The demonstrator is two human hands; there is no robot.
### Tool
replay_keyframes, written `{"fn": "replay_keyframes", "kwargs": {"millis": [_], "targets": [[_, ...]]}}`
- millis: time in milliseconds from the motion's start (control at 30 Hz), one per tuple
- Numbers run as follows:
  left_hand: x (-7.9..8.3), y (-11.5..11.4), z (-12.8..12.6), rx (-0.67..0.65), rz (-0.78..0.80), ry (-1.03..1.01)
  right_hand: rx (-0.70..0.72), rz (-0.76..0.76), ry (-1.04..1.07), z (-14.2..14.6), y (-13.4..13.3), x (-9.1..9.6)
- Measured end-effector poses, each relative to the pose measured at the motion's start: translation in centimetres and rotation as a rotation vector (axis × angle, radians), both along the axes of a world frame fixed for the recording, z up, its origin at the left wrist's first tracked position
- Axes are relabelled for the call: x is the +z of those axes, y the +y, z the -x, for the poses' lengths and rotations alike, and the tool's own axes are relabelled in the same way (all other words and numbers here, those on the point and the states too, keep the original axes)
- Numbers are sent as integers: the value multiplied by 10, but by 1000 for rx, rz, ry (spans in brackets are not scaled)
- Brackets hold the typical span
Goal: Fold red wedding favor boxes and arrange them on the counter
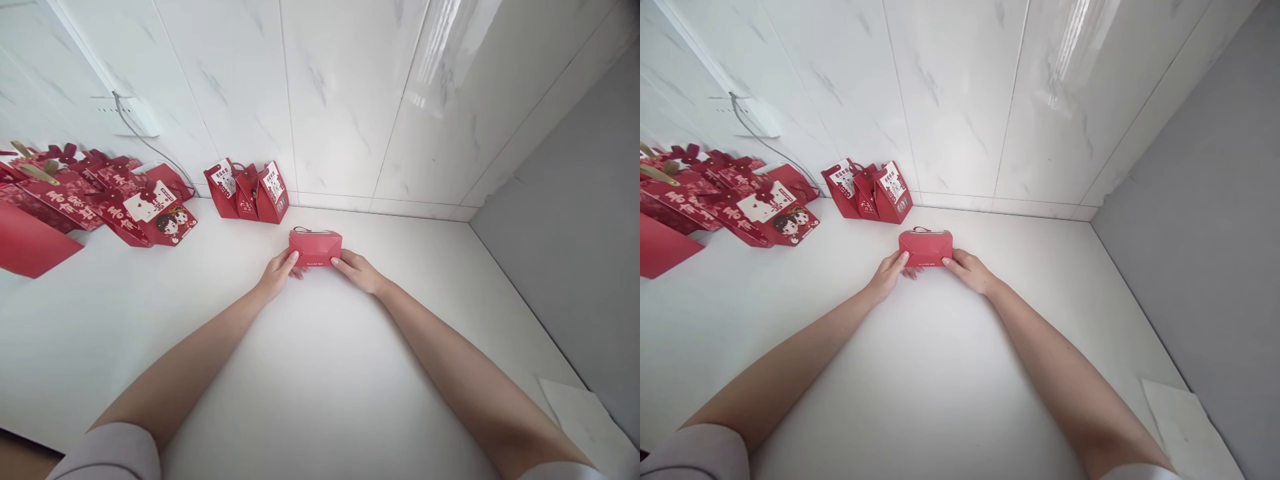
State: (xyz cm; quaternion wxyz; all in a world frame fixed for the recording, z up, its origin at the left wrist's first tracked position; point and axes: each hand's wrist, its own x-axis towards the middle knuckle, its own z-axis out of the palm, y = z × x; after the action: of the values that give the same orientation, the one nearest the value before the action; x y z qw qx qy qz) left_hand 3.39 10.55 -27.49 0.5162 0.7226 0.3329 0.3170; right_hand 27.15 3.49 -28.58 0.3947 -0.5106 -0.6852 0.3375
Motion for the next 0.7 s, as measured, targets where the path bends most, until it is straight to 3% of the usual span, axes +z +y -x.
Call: {"fn": "replay_keyframes", "kwargs": {"millis": [700], "targets": [[1,-3,-4,1,48,-39,63,-37,135,1,1,-5]]}}
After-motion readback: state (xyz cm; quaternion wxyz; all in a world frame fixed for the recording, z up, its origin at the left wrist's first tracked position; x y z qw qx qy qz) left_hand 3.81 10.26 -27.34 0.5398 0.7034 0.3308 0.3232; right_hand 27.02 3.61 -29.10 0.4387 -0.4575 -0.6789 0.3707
